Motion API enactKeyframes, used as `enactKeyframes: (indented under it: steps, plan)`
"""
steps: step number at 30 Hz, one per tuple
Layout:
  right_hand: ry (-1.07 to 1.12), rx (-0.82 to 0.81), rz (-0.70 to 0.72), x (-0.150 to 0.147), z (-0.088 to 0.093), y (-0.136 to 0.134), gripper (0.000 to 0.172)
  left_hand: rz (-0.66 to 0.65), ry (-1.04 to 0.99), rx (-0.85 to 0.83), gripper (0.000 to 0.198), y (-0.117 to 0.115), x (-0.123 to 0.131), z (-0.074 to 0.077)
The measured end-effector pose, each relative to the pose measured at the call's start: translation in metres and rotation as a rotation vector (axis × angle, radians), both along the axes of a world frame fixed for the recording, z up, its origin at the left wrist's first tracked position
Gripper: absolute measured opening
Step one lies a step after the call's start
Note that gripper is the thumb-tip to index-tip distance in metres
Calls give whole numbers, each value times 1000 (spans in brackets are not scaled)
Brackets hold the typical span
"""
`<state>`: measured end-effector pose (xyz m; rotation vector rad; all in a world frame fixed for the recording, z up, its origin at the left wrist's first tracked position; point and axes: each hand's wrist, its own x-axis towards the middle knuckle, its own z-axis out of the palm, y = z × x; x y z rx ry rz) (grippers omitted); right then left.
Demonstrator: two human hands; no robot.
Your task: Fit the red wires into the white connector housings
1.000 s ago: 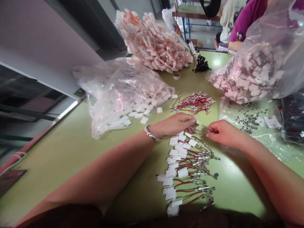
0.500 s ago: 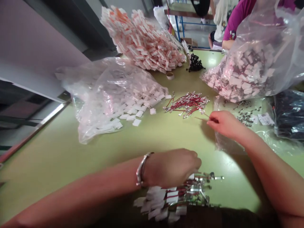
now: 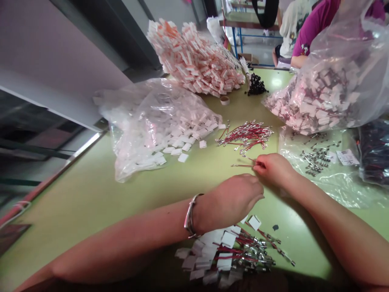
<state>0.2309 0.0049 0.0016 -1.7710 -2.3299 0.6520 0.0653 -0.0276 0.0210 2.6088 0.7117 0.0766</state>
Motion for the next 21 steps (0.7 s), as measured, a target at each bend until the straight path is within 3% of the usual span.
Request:
enactKeyframes:
  steps: [3, 6, 9, 11, 15, 18, 21]
  plan:
    - [92, -18, 16, 3, 4, 3, 16, 14, -51, -5, 29, 4, 2, 2]
    - [257, -2, 27, 13, 5, 2, 19, 130, -225, 127, 29, 19, 1, 3]
    - [378, -35, -1, 18, 6, -5, 14, 47, -334, 315, 35, 34, 0, -4]
    - [451, -137, -76, 13, 8, -10, 12, -35, -262, 364, 49, 41, 0, -11]
    - [603, -339, -155, 7, 20, -11, 16, 79, -29, 296, 62, 45, -2, -23]
    - [482, -163, -197, 34, 30, -2, 20, 179, -37, 267, 43, 48, -5, -27]
    - [109, 328, -432, 94, 27, 7, 29, 256, -223, 232, 29, 53, -8, -29]
